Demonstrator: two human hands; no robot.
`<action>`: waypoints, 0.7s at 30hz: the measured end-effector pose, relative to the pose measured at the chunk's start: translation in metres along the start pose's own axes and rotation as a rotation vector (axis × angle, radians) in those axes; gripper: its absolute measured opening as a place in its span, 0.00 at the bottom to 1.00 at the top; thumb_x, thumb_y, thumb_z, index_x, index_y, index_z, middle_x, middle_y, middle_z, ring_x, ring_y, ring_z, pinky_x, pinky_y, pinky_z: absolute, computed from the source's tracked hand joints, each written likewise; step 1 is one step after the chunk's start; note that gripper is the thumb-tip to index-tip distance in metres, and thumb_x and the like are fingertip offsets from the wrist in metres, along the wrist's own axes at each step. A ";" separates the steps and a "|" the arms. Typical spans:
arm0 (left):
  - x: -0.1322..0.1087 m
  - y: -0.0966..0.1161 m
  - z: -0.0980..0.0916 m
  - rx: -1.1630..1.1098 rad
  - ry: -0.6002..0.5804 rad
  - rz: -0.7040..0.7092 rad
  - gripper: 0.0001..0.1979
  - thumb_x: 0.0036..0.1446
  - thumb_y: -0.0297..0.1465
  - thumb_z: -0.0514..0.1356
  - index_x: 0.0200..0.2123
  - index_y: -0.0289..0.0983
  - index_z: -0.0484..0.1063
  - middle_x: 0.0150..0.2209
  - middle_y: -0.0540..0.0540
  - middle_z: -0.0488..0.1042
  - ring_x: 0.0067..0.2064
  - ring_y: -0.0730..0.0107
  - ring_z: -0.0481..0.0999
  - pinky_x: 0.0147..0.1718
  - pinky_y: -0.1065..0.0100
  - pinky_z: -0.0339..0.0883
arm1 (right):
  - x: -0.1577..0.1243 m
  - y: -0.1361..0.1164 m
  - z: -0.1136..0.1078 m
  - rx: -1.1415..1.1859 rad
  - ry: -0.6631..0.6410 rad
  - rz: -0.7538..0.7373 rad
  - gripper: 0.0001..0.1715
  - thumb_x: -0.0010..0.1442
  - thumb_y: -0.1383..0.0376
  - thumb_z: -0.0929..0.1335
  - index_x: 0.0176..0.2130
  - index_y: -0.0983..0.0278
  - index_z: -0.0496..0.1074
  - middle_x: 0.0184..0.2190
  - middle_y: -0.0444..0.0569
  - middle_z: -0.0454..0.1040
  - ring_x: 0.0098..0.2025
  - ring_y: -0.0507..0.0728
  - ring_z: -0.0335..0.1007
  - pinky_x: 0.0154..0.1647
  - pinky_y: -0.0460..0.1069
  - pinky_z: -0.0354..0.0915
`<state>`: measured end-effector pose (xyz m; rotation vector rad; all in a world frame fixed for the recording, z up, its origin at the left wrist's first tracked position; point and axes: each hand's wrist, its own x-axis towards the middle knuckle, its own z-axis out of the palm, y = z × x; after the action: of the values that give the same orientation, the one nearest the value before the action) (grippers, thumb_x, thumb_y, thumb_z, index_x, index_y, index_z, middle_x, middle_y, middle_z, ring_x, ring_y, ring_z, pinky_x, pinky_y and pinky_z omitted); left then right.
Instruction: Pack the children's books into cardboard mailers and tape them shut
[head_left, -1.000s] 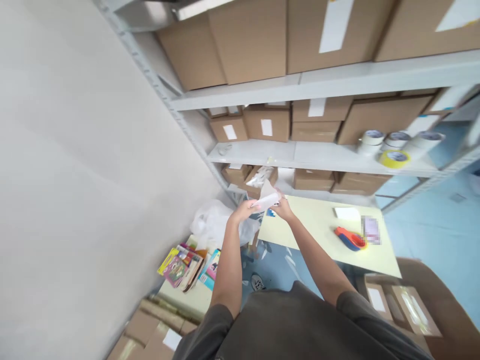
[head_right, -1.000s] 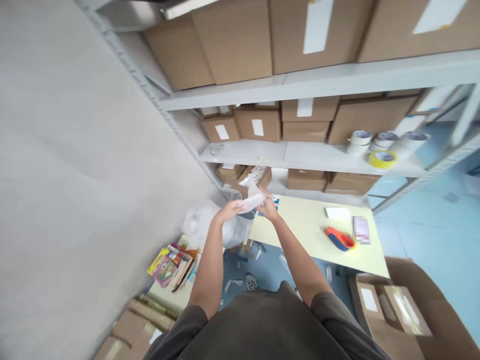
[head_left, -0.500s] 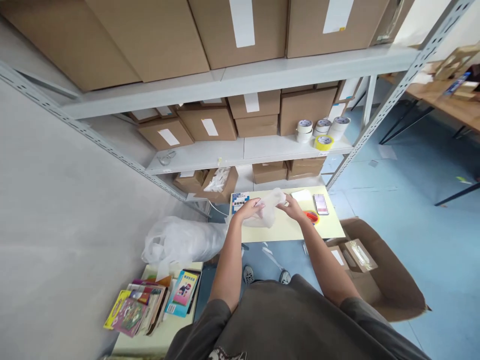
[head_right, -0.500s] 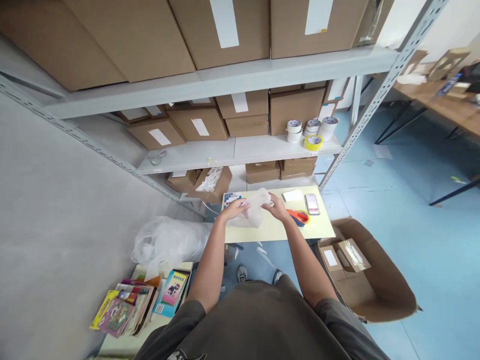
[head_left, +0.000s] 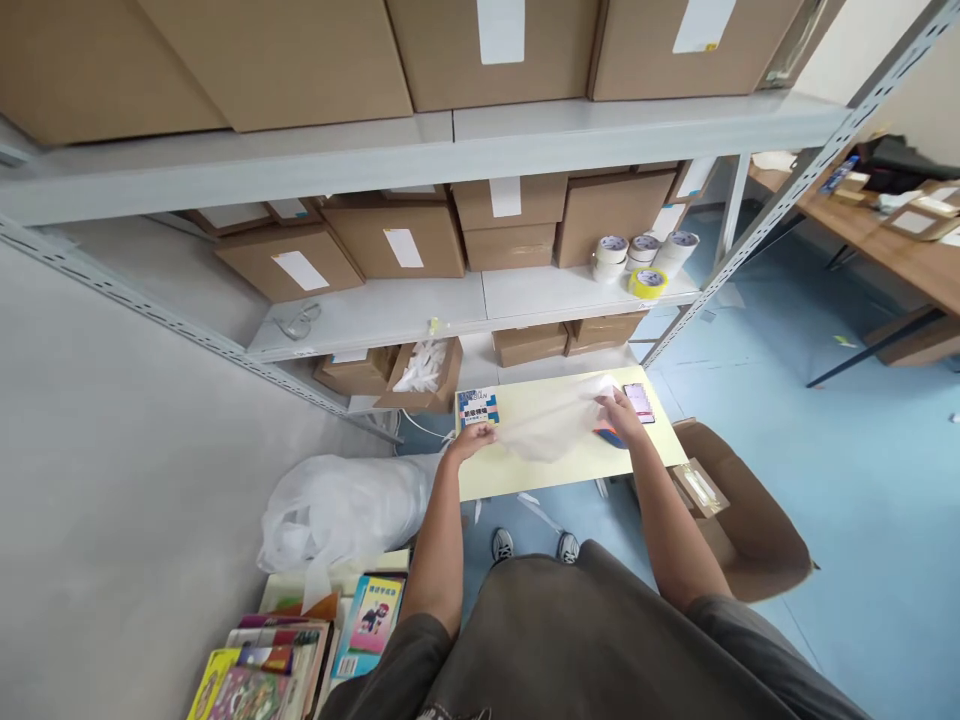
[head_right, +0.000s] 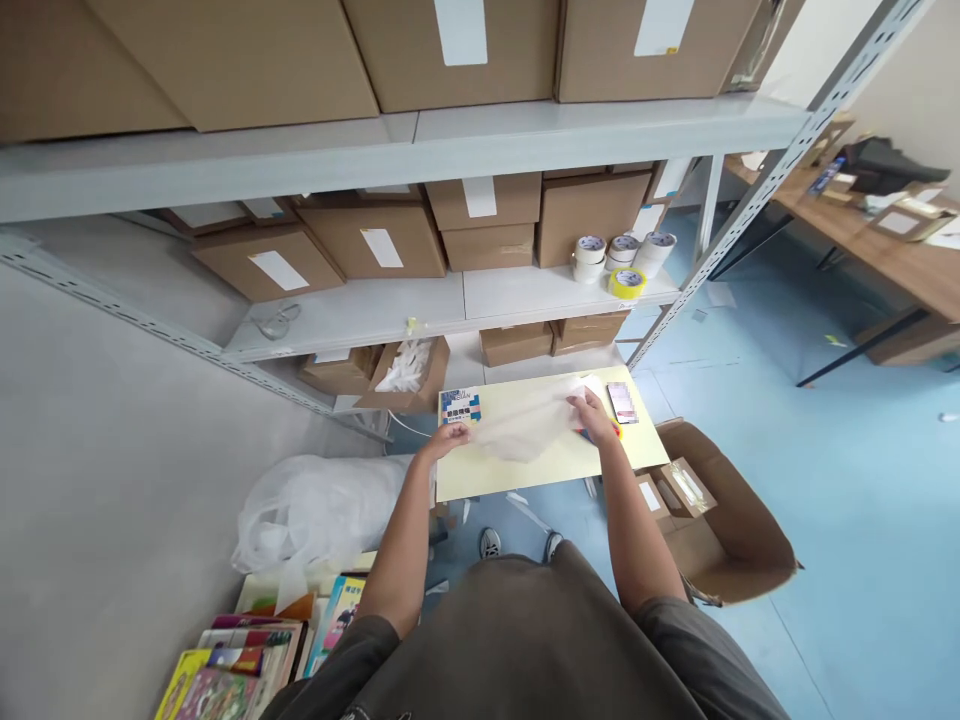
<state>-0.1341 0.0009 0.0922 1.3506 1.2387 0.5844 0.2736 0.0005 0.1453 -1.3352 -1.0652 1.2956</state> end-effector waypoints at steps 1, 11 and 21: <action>0.002 -0.006 -0.012 -0.040 0.017 0.005 0.24 0.44 0.52 0.71 0.32 0.38 0.75 0.30 0.49 0.78 0.34 0.64 0.78 0.40 0.64 0.71 | -0.001 0.003 0.000 -0.037 0.009 0.023 0.24 0.54 0.47 0.74 0.44 0.60 0.76 0.36 0.47 0.81 0.35 0.56 0.74 0.35 0.49 0.69; 0.059 -0.013 -0.080 0.470 0.241 -0.047 0.13 0.60 0.41 0.65 0.41 0.39 0.83 0.32 0.46 0.78 0.37 0.60 0.77 0.40 0.64 0.67 | -0.018 0.077 0.020 -0.360 0.054 0.342 0.25 0.52 0.47 0.77 0.36 0.63 0.73 0.31 0.52 0.81 0.30 0.58 0.75 0.22 0.46 0.66; 0.052 -0.032 0.064 0.680 0.297 0.090 0.23 0.72 0.37 0.53 0.65 0.42 0.74 0.65 0.37 0.71 0.69 0.48 0.65 0.69 0.52 0.58 | 0.018 0.156 0.017 -0.489 -0.012 0.535 0.22 0.61 0.54 0.72 0.48 0.64 0.70 0.29 0.49 0.80 0.32 0.58 0.78 0.28 0.46 0.70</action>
<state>-0.0709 0.0151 0.0319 1.9377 1.7179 0.4496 0.2524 -0.0057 -0.0117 -2.0885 -1.1174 1.4738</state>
